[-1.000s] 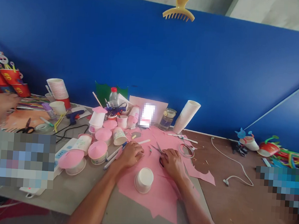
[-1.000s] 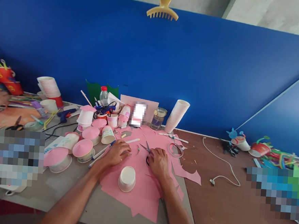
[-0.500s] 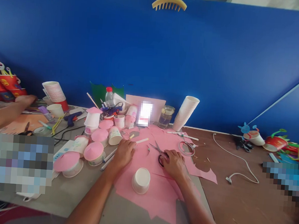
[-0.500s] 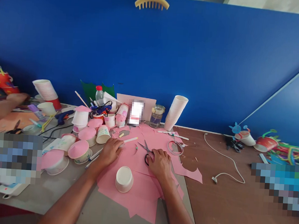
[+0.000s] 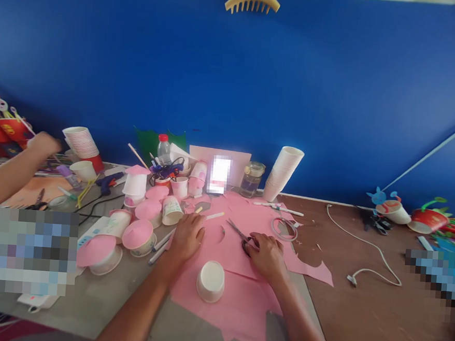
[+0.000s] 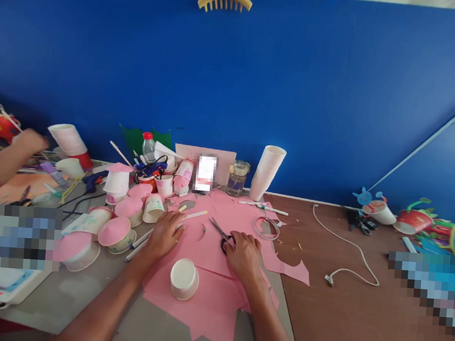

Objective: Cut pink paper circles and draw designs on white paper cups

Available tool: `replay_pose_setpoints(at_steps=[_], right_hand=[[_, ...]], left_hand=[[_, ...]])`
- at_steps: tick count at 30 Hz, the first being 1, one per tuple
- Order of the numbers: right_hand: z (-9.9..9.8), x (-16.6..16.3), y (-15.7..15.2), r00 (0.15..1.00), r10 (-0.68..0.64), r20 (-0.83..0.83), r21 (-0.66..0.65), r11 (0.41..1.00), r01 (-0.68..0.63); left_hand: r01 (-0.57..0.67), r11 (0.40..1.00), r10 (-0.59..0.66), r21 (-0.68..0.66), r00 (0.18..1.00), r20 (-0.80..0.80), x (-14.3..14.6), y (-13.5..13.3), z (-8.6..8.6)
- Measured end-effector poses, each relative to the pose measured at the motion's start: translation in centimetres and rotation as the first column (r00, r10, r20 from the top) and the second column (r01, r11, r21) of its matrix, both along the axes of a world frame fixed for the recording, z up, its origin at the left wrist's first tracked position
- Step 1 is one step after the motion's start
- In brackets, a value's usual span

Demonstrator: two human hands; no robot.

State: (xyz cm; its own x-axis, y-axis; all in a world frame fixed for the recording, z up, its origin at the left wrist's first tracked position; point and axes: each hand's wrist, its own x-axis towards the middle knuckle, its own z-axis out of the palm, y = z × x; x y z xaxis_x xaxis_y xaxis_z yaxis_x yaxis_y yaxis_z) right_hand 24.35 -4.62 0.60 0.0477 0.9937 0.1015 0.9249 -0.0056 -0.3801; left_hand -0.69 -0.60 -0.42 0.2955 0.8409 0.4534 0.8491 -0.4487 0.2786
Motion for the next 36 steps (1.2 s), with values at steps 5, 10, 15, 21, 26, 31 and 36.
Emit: replay_pose_setpoints(at_steps=[5,10,15,21,26,31,36], right_hand=[[-0.6,0.6,0.5,0.99,-0.013,-0.14,0.035,0.999,0.018],[-2.0,1.8,1.5,0.867,-0.1,-0.488,0.042,0.99,0.138],[-2.4,2.4,1.9,0.778,-0.09,-0.621,0.13,0.968,0.215],[-1.4,2.5,1.7,0.776,-0.114,-0.62,0.18,0.943,0.281],[-1.0,2.9,1.9,0.801,-0.142,-0.582,0.218,0.921,0.322],[-1.2,3.1,1.8,0.915,-0.185,-0.359,0.317,0.898,0.306],[-1.3,3.4,1.7,0.945,-0.273,-0.179,0.315,0.894,0.318]], left_hand=[[0.189,0.969,-0.205,-0.161,0.975,-0.086,0.9,-0.8,0.6],[0.239,0.945,-0.273,-0.222,0.953,-0.134,1.4,-1.3,0.8],[0.28,0.918,-0.325,-0.282,0.938,-0.125,1.8,-1.4,0.9],[0.234,0.897,-0.305,-0.375,0.941,-0.144,2.7,-1.8,1.4],[0.314,0.854,-0.393,-0.415,0.912,-0.119,2.6,-1.9,1.6],[0.357,0.839,-0.444,-0.41,0.886,-0.136,2.0,-1.9,1.4],[0.336,0.86,-0.411,-0.384,0.902,-0.131,1.6,-1.8,1.4]])
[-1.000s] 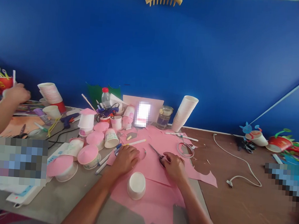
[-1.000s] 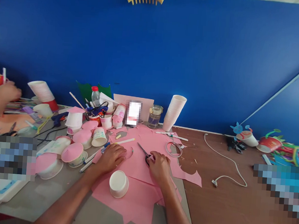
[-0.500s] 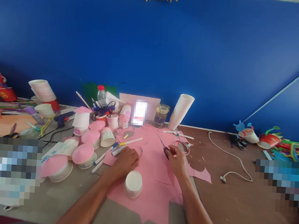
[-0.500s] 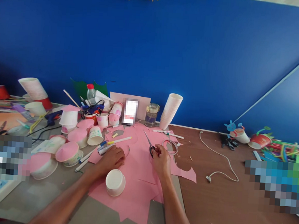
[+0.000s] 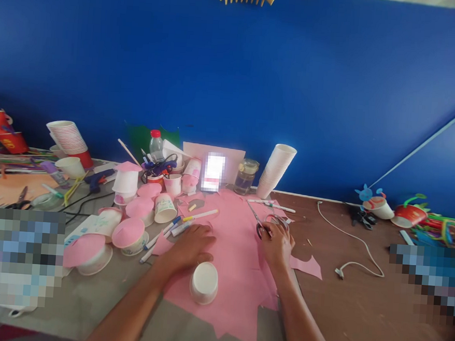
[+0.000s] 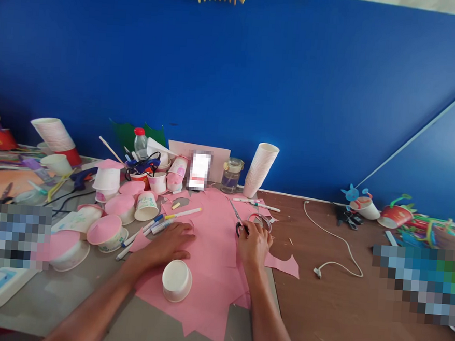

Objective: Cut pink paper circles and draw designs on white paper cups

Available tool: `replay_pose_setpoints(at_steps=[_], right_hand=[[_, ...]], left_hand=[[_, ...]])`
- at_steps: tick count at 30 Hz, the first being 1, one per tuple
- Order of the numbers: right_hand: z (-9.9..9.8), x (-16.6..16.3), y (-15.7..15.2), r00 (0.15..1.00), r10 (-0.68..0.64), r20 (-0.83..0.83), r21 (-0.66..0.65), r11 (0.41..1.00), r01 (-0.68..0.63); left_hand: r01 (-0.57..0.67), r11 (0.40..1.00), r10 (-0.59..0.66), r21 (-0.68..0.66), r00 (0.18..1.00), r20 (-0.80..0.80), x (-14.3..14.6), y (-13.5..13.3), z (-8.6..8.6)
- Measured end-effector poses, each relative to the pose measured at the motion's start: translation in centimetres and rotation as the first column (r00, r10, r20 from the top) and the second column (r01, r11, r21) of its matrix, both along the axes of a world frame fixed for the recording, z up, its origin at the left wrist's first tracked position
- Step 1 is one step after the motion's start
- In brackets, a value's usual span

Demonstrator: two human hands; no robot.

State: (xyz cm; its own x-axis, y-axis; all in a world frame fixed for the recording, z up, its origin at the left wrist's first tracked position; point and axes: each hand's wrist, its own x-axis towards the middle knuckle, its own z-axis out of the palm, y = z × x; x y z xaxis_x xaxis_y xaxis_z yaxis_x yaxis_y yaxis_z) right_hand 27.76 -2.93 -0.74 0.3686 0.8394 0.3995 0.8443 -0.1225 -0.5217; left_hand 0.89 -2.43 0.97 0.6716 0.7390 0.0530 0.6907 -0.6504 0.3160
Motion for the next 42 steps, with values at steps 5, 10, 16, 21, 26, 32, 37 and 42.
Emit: replay_pose_setpoints(at_steps=[5,10,16,21,26,32,37,42], right_hand=[[-0.3,0.8,0.1,0.993,-0.062,0.099,-0.06,0.996,0.068],[-0.4,0.9,0.1,0.989,-0.056,0.14,-0.149,0.986,0.077],[-0.2,-0.7,-0.4,0.985,0.002,0.174,-0.001,1.0,-0.002],[-0.3,-2.6,-1.1,0.964,0.248,0.091,-0.014,0.969,-0.248],[-0.6,-2.8,-1.0,0.975,0.215,0.047,0.04,0.975,-0.217],[-1.6,-1.8,-0.1,0.966,0.181,-0.186,-0.025,0.982,-0.189],[-1.5,-1.2,0.4,0.887,0.158,-0.435,-0.01,0.984,-0.18],[-0.7,-0.9,0.3,0.885,0.138,-0.445,0.032,0.99,-0.138]], left_hand=[[-0.067,0.998,0.067,0.007,0.998,0.018,-0.1,0.0,0.3],[-0.095,0.995,0.095,-0.006,0.995,0.011,0.0,0.0,0.2],[-0.108,0.993,0.108,-0.04,0.994,0.01,0.1,-0.2,-0.2],[-0.122,0.992,0.12,0.009,0.982,0.144,-0.2,0.1,-1.5],[-0.127,0.991,0.113,0.038,0.957,0.267,-0.1,0.3,-2.2],[-0.084,0.994,0.06,0.067,0.951,0.302,0.8,-0.3,-1.6],[-0.154,0.981,0.121,0.114,0.96,0.253,0.3,0.2,-0.9],[-0.427,0.878,0.377,0.218,0.896,0.235,-1.4,1.4,-0.8]])
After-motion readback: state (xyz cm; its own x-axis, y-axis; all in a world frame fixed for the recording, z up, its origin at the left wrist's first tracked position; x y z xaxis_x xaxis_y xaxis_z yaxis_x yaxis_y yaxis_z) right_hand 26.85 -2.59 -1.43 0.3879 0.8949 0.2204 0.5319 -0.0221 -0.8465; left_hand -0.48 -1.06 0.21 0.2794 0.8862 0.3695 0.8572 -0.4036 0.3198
